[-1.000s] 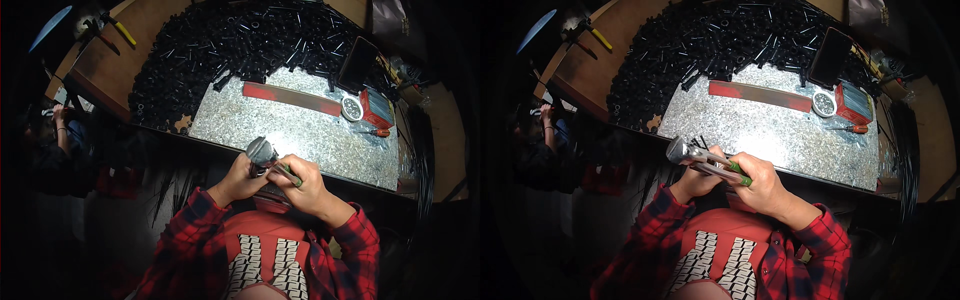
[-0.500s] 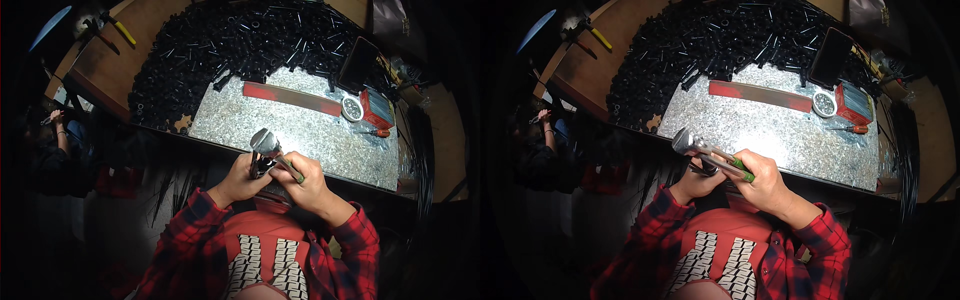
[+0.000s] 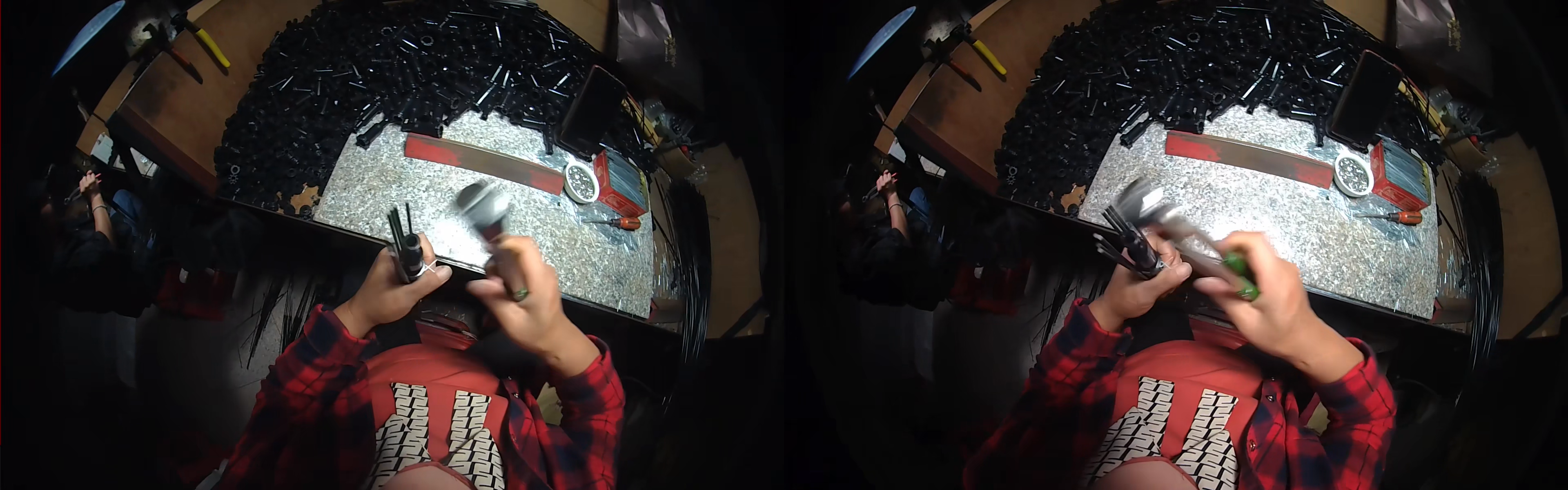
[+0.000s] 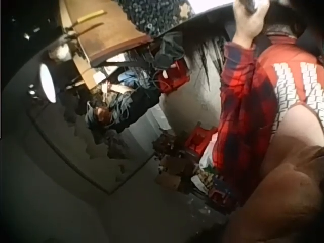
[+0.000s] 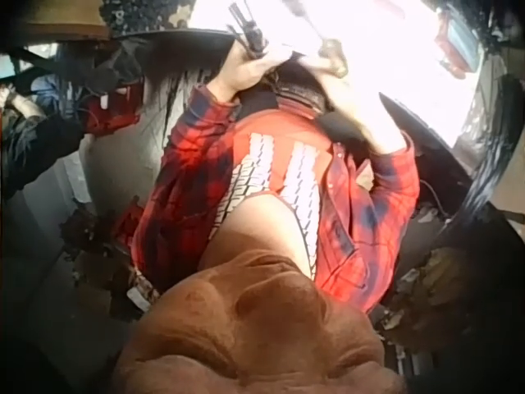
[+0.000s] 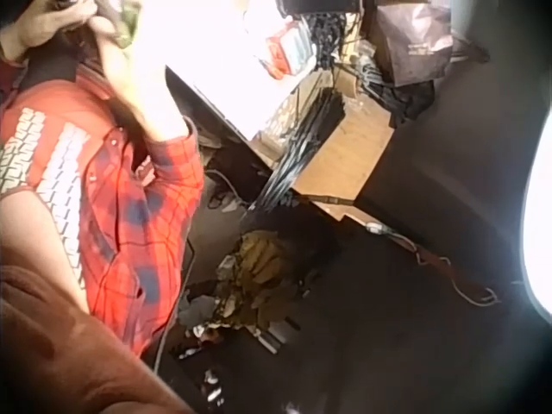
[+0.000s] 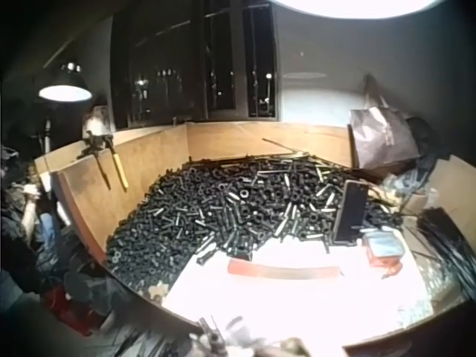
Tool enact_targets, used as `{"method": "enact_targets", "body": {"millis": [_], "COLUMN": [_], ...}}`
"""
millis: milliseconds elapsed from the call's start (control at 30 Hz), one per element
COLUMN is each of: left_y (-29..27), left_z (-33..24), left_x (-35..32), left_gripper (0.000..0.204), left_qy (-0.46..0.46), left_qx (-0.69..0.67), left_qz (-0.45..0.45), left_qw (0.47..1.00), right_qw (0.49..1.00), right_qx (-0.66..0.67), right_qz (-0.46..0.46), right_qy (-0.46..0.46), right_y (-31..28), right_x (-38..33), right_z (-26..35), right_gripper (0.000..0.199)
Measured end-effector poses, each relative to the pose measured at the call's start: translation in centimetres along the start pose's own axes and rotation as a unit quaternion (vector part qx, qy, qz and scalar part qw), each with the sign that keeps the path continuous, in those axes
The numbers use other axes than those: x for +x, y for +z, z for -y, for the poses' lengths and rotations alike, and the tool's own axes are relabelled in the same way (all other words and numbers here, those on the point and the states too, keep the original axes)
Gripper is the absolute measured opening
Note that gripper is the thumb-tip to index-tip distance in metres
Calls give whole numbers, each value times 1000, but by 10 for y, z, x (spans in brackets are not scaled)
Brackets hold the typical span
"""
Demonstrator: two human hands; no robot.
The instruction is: Assembling bundles of black wires by measuring them against a ruler and securing them into connectors.
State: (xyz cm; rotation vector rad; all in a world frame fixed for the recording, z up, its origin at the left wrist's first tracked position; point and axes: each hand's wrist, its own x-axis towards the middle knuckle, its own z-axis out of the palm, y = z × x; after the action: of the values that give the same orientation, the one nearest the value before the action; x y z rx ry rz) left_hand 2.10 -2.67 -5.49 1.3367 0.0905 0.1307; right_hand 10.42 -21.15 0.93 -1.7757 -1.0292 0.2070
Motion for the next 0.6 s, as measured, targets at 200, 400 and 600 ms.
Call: {"method": "enact_targets", "body": {"millis": [200, 400, 600], "left_y": [-18, -22, -18], "left_z": [-13, -12, -12], "left_x": [3, 5, 7], "left_gripper": [34, 45, 53], "left_qy": [63, 70, 56], "left_qx": [9, -78, 4], "left_qz": [33, 53, 43], "left_qw": [997, 993, 997], "right_qw": [993, 901, 774], "right_qx": [-46, -406, -574], "right_qz": [31, -43, -132], "right_qy": [102, -147, -230], "right_y": [-29, -40, -38], "right_x": [-21, -16, -11], "right_z": [-11, -12, -12], "right_gripper": [32, 37, 39]}}
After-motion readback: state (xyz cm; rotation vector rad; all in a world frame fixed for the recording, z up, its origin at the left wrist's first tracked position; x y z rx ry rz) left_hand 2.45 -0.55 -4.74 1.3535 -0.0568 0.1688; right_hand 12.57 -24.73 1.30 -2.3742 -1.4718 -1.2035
